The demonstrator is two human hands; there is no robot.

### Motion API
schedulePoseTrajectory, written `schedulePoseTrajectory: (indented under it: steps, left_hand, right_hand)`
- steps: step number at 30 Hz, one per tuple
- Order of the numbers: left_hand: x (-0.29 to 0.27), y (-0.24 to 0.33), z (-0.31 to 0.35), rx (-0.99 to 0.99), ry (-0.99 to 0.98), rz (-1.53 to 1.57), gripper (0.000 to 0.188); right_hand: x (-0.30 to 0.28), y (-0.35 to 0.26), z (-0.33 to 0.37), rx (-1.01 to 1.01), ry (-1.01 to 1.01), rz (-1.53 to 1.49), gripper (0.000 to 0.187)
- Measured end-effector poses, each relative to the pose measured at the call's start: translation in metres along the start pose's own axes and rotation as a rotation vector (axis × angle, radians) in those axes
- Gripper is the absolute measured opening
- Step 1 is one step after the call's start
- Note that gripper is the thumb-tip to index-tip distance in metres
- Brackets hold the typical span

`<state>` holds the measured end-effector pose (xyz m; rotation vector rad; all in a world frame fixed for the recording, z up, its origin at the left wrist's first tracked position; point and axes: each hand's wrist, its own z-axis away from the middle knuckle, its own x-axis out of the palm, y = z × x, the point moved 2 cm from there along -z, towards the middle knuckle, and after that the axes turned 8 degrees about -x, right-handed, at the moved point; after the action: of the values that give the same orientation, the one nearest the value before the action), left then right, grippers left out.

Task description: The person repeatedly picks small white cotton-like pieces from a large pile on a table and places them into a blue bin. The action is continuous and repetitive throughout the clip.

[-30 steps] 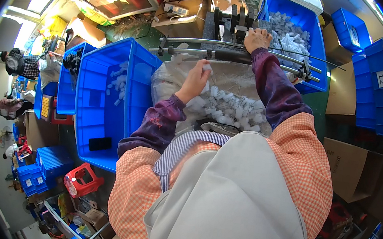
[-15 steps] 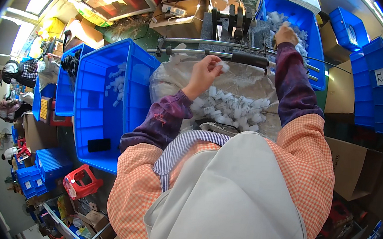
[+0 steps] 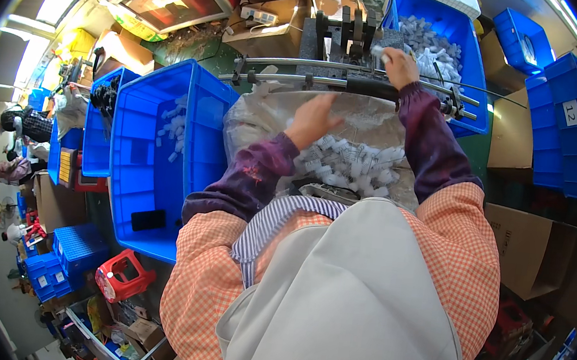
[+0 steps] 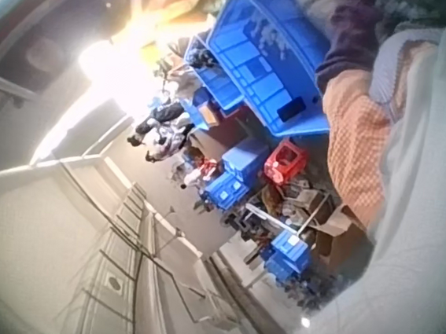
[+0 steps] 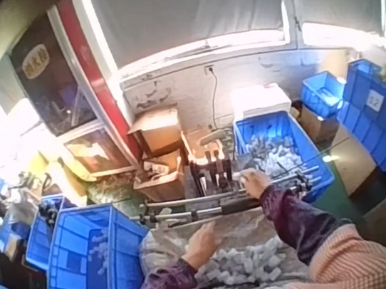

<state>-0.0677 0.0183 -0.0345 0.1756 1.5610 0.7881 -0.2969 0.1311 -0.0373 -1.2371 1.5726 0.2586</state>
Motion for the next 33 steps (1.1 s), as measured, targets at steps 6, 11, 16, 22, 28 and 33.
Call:
schedulePoseTrajectory:
  steps: [6,11,16,22,28,33]
  left_hand:
    - [0.047,-0.042,0.032,0.093,-0.156,-0.491,0.034]
    - [0.053,-0.043,0.030,0.063,-0.218,-0.498,0.025]
    - [0.044,-0.037,0.036,0.084,-0.193,-0.438,0.023]
    - [0.052,-0.034,0.038,0.118,-0.130,-0.535,0.026]
    - [0.038,-0.032,0.037,0.080,-0.097,-0.312,0.023]
    - [0.023,-0.024,0.034,0.172,0.034,-0.160,0.021]
  right_hand:
    - [0.026,0.018,-0.020,0.064,-0.022,0.374,0.015]
    - [0.035,0.027,-0.025,0.020,-0.018,0.394,0.017]
    - [0.034,0.028,-0.027,0.048,-0.090,0.355,0.020]
    - [0.029,0.026,-0.031,0.232,-0.193,0.434,0.026]
    - [0.008,0.015,-0.011,0.221,-0.095,0.405,0.030]
    - [0.025,0.006,-0.016,0.235,-0.112,0.415,0.030]
